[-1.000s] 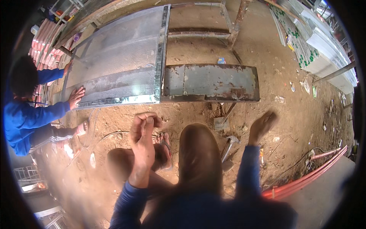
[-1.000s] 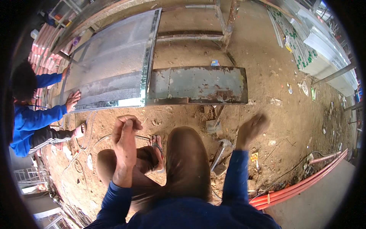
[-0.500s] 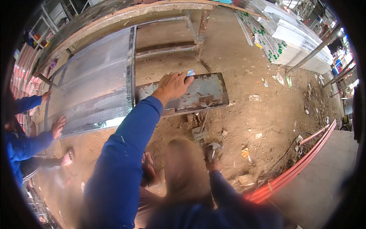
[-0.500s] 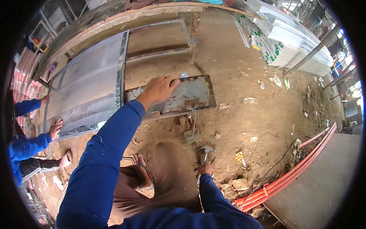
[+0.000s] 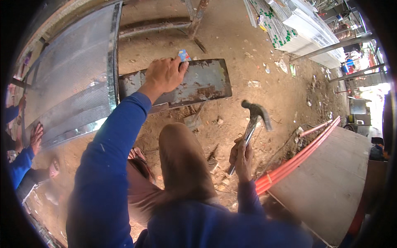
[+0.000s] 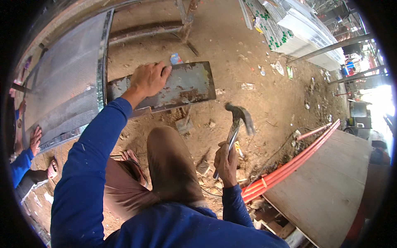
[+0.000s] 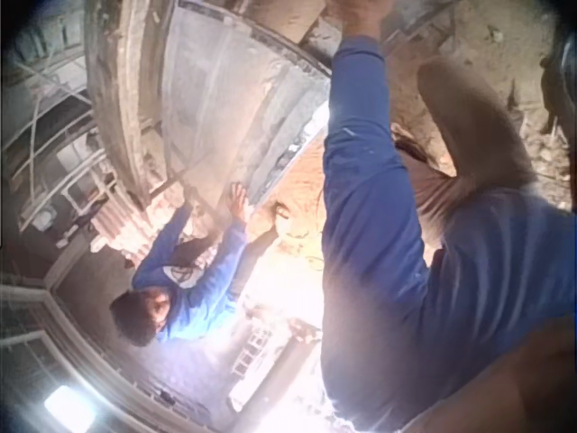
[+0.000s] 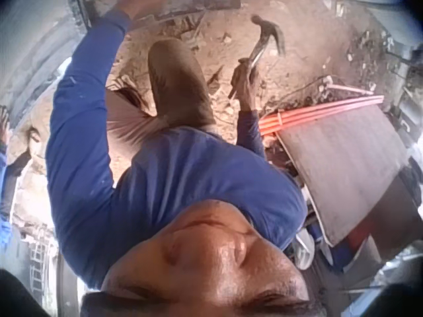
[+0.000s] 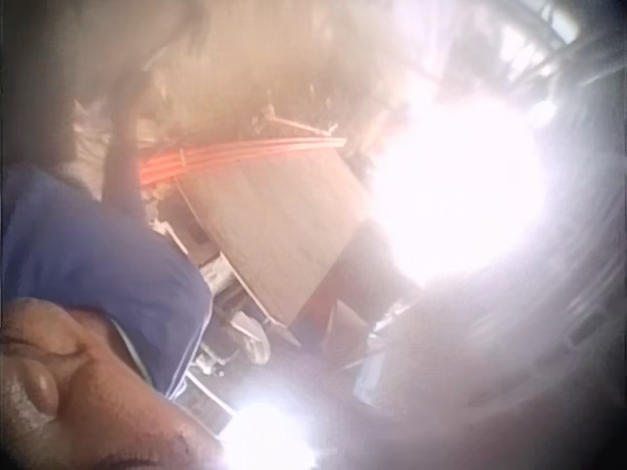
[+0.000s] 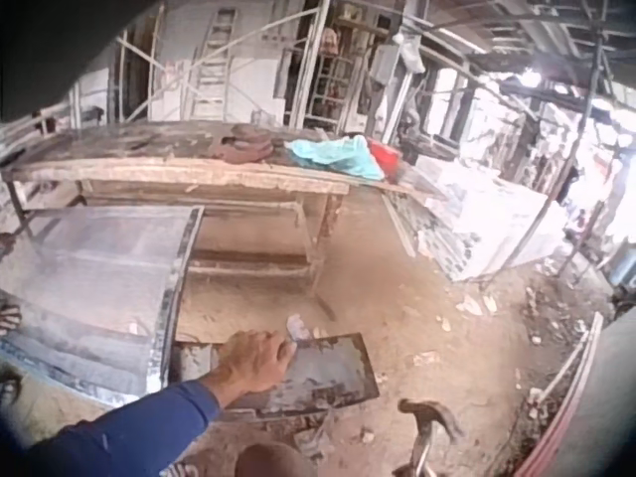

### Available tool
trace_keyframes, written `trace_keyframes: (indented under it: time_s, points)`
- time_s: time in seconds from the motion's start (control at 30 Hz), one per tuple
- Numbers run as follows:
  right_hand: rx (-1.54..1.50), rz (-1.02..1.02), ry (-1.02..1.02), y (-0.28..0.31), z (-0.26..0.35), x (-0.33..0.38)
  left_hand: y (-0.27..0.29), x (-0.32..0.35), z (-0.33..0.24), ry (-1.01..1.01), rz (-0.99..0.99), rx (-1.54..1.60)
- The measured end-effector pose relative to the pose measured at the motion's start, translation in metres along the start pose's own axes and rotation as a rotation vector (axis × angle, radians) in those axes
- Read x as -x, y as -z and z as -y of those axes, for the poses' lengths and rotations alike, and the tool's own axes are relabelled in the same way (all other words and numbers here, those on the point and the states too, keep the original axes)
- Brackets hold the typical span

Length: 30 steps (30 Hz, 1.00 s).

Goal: The person uses a hammer to secure a mesh screen into a metal frame, assisted by another person who holds the frame steady. The person systematically hammers along the edges of the frame to fasten the screen, then flips the frame over to work on the opposite side.

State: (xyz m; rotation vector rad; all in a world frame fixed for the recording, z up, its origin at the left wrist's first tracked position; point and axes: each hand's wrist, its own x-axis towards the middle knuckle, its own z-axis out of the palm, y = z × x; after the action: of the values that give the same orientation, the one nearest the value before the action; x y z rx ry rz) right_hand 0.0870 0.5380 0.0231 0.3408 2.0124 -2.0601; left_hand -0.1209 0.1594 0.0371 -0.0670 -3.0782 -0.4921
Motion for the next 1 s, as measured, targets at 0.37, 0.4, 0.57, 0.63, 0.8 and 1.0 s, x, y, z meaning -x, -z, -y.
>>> trace_keyframes:
  time_s: [0.37, 0.4, 0.57, 0.63, 0.8, 1.0]
  points:
    - [0.694, 0.043, 0.102, -0.086, 0.123, -0.031, 0.001, 0.001, 0.01, -0.041, -0.116, 0.09]
    - [0.438, 0.011, 0.146, -0.09, 0.151, -0.03, 0.001, 0.001, 0.01, -0.049, -0.143, 0.081]
    - [-0.268, 0.255, 0.978, -0.097, 0.286, 0.017, -0.001, 0.003, 0.01, -0.026, -0.171, 0.047]
    - [-0.225, 0.301, 1.09, -0.1, 0.264, 0.02, -0.002, 0.003, 0.011, -0.025, -0.159, 0.061]
    - [0.94, -0.14, 0.248, -0.099, 0.076, -0.02, 0.001, 0.0, 0.015, -0.012, -0.229, 0.05]
    - [0.524, -0.168, 0.467, -0.11, 0.174, -0.039, -0.001, 0.001, 0.011, -0.006, -0.151, 0.055]
